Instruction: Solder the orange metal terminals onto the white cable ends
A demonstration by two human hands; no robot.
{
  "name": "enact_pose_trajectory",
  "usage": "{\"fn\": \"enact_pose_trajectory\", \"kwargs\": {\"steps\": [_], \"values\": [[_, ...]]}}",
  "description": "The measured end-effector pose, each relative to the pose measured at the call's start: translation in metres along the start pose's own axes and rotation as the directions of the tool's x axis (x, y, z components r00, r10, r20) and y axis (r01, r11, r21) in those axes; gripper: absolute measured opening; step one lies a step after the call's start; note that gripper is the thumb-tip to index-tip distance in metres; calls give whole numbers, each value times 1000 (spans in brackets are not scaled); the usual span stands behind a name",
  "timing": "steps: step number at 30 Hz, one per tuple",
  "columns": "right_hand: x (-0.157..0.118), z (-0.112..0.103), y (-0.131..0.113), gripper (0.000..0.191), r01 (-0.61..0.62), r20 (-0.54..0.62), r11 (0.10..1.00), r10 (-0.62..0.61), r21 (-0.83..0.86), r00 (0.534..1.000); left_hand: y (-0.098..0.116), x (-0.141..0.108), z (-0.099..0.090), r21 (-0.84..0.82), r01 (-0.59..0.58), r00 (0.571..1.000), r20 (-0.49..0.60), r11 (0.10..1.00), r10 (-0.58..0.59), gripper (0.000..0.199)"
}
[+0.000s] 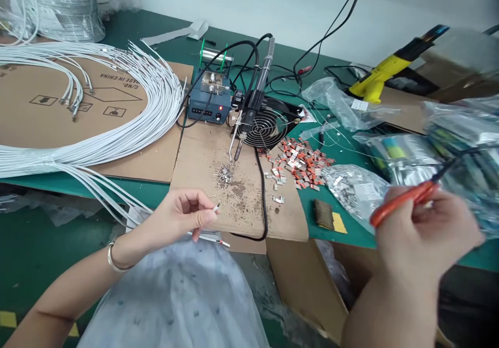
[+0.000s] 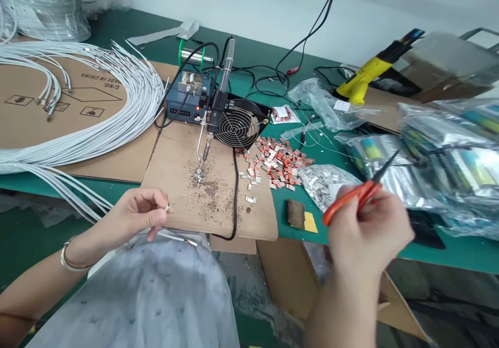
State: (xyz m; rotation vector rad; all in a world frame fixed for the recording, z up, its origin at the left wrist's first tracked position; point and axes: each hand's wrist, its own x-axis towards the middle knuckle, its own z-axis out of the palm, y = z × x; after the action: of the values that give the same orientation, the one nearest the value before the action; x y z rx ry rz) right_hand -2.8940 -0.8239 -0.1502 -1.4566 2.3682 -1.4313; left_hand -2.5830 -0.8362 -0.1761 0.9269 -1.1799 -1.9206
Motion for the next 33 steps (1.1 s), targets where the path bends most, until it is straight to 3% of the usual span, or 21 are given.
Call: {"fn": "enact_pose_trajectory", "kwargs": {"steps": [1, 2, 6, 10, 13, 16, 17, 18, 20, 21, 22, 26, 33], "values": [[19, -2, 6, 13, -43, -77, 948, 19, -317, 997, 0, 1, 1, 9, 13, 1000, 3, 1000, -13, 25], [37, -3, 13, 14, -65, -74, 912, 39, -406, 997, -1, 1, 3, 14, 21, 1000, 2, 1000, -21, 26], [93, -6, 39, 28, -96, 64, 834, 155, -544, 986, 0, 2, 6, 40, 38, 999, -10, 998, -38, 26], [106, -3, 46, 36, -140, 77, 819, 218, -556, 973, 0, 4, 7, 111, -6, 998, -68, 994, 13, 22], [76, 6, 29, 28, -64, 87, 896, 113, -440, 990, -2, 6, 8, 142, -15, 997, -69, 990, 25, 21], [16, 23, -4, 11, 87, 212, 990, -62, -111, 975, -4, 7, 11, 144, -9, 998, -62, 989, 19, 20], [-6, 29, -17, 10, 126, 305, 992, -123, 8, 945, -4, 7, 12, 142, -7, 998, -57, 990, 15, 19], [-27, 36, -29, 7, 169, 396, 957, -253, 236, 883, -3, 8, 13, 141, -3, 999, -45, 990, 10, 18], [-59, 49, -51, 6, 147, 556, 867, -427, 476, 713, -2, 9, 15, 142, -3, 1000, -19, 990, 5, 17], [-70, 54, -59, 7, 97, 583, 830, -464, 549, 667, 0, 9, 15, 144, -7, 1000, -11, 990, 9, 16], [-78, 58, -65, 7, 53, 588, 804, -476, 592, 654, 2, 9, 16, 146, -11, 1000, -8, 989, 13, 15], [-84, 65, -72, 3, -67, 591, 771, -426, 633, 685, 6, 9, 15, 164, 14, 1000, -18, 986, -11, 12], [-82, 63, -72, 6, -52, 582, 790, -404, 611, 706, 3, 8, 15, 220, 51, 999, -12, 974, -50, 12]]}}
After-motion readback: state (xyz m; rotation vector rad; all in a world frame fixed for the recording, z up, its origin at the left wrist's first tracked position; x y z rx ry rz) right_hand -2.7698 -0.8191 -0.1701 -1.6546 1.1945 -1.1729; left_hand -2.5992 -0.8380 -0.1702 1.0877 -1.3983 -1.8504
